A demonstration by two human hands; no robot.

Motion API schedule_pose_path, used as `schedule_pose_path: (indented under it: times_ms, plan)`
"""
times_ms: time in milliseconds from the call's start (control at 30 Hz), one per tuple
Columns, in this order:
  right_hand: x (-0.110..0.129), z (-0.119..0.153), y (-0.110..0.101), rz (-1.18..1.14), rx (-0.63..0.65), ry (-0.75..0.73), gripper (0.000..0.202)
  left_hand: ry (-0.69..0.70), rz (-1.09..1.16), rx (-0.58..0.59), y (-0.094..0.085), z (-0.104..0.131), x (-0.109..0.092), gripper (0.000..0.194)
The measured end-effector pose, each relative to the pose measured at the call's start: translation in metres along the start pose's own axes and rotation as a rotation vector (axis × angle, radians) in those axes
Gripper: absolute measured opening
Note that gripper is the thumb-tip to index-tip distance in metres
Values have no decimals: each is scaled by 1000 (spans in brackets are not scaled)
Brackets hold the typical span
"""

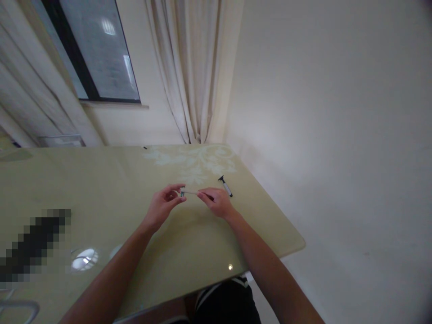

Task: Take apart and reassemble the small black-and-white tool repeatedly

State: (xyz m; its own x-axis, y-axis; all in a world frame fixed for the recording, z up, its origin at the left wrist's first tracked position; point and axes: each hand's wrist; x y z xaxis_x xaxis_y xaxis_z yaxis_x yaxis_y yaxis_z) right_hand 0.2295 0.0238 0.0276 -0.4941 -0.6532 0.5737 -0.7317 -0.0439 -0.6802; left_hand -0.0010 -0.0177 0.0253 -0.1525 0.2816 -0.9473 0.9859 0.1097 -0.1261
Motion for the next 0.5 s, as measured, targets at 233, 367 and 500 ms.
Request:
schedule_pose_path:
  times_ms: [233, 367, 500]
  plan:
    - [-3, -2, -1, 14, -74, 31, 44, 12, 25, -21, -1, 2, -7, 49]
    - [-8, -2, -5, 8, -106, 51, 48, 28, 23, -28, 2, 3, -10, 49]
    - [3, 1, -2, -81, -5, -45, 47, 15, 21, 2, 3, 3, -9, 49]
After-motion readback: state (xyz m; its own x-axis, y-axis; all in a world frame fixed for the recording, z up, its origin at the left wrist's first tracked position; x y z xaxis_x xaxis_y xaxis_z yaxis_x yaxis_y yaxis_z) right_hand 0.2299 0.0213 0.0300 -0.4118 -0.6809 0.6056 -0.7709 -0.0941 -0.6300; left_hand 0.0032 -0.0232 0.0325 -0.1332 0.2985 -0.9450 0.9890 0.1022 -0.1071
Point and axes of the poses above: each hand's wrist, its own z-axis away from the middle knuckle, its own y-axis out of the palm, x = y × z, and after that the axes turned 3 degrees about y, right-handed
